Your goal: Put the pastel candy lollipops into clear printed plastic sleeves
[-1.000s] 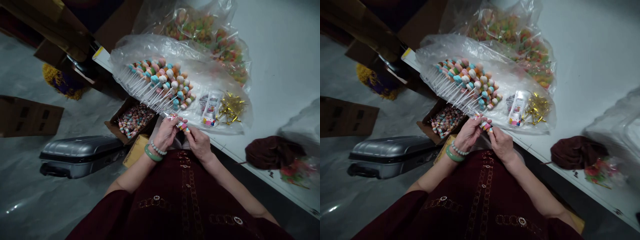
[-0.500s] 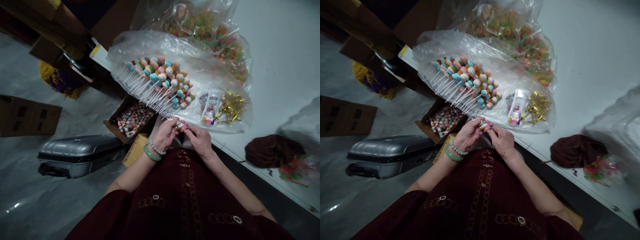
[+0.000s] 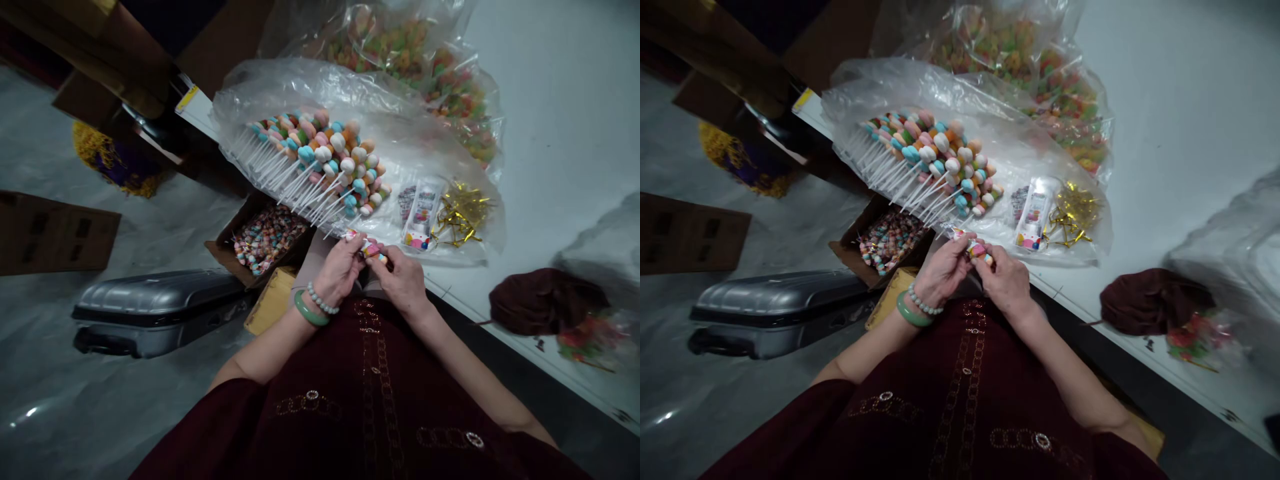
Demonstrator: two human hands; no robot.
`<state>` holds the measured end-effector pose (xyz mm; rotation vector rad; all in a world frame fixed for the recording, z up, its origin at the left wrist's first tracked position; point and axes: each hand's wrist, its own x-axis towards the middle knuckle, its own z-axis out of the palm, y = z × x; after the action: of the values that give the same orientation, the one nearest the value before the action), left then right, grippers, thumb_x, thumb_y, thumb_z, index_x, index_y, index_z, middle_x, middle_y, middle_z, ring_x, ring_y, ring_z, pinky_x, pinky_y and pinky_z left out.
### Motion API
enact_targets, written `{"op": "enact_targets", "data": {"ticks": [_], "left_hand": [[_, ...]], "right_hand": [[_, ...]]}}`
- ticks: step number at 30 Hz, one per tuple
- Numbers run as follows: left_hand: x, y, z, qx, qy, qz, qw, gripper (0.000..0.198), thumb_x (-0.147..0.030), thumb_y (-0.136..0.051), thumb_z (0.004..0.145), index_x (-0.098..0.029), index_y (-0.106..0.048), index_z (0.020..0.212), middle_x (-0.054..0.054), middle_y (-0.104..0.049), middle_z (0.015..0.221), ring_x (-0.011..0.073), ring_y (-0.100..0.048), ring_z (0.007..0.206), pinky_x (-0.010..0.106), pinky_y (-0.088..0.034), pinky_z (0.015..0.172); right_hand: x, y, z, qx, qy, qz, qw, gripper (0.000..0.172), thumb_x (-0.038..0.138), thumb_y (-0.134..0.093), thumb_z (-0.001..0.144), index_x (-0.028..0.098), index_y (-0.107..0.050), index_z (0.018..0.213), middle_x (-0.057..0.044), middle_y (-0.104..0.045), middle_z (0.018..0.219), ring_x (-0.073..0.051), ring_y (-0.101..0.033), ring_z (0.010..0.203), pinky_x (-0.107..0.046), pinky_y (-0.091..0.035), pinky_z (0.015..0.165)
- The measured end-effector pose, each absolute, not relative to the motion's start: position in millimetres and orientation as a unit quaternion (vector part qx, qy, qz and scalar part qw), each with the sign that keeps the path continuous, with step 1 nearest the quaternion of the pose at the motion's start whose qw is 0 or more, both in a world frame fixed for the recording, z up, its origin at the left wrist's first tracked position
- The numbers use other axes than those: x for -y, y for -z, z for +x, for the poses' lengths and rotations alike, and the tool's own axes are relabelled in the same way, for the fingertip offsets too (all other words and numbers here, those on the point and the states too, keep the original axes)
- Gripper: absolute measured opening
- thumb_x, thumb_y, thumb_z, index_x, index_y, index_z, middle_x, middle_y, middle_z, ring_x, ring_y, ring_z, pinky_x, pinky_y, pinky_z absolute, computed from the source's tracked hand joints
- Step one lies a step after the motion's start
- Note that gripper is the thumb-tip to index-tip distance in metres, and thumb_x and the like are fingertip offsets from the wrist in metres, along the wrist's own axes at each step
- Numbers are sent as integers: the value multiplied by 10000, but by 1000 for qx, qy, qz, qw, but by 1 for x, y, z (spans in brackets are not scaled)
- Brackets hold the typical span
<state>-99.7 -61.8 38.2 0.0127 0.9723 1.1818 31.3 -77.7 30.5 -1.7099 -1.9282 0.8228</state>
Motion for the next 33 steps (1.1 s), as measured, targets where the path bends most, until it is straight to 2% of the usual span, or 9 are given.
{"op": "enact_targets", "data": {"ticks": [3,6,9,12,18,22,26,29,33], "left_hand": [[54,-39,-112,-439,-550,-12,711,132,-234,-667,846,-132,-583,849,37,-643,805,135,-656,752,259,-505,708],[53,-39,-117,-426,-557,12,713,179,-268,-697,829,-144,-583,891,33,-643,827,148,-665,781,266,-511,702],[57,-41,-111,-410,-564,40,715,216,-268,-726,806,-156,-585,927,19,-641,814,145,-667,791,266,-516,730],[61,-43,-104,-409,-577,43,706,222,-295,-718,816,-162,-597,947,13,-639,809,144,-673,839,272,-513,801],[58,-40,-112,-409,-534,4,740,233,-348,-701,826,-135,-617,869,27,-635,743,147,-658,770,314,-523,815],[54,-33,-124,-432,-555,33,710,165,-218,-749,769,-137,-628,846,0,-648,753,96,-615,673,265,-519,745],[56,-31,-124,-451,-563,76,689,230,-182,-797,698,-137,-652,871,-3,-666,765,80,-604,652,226,-497,711],[60,-32,-117,-452,-562,95,686,305,-176,-835,641,-129,-679,899,17,-690,792,94,-628,694,221,-490,737],[65,-33,-111,-435,-528,90,724,267,-250,-840,654,-120,-685,828,37,-697,788,115,-642,715,248,-495,754]], "right_hand": [[80,-32,42,654,-412,-586,243,218,367,-589,849,211,-673,975,7,-656,685,-139,-550,576,-261,-376,582],[86,-31,43,653,-408,-585,254,167,303,-539,856,214,-642,760,10,-613,638,-140,-531,588,-273,-378,600],[88,-29,31,653,-398,-585,267,155,281,-532,838,218,-613,722,14,-570,611,-140,-498,581,-281,-364,598],[86,-28,17,582,-486,-582,293,135,291,-552,802,220,-588,693,27,-516,563,-127,-453,539,-264,-345,542],[76,-27,17,287,-719,-525,353,216,386,-696,698,200,-587,721,84,-398,477,-48,-210,385,-200,-105,362],[72,-25,27,338,-688,-549,333,185,364,-668,707,197,-590,693,74,-396,462,-64,-255,394,-207,-152,374],[80,-22,29,591,-446,-594,314,157,318,-571,793,204,-612,693,0,-550,590,-130,-466,540,-262,-353,537],[87,-22,25,693,-322,-577,288,190,291,-503,847,208,-642,748,-44,-636,703,-165,-541,633,-298,-391,633],[86,-24,23,567,-489,-571,336,148,336,-562,830,219,-630,771,7,-565,611,-129,-476,546,-262,-378,543]]}}
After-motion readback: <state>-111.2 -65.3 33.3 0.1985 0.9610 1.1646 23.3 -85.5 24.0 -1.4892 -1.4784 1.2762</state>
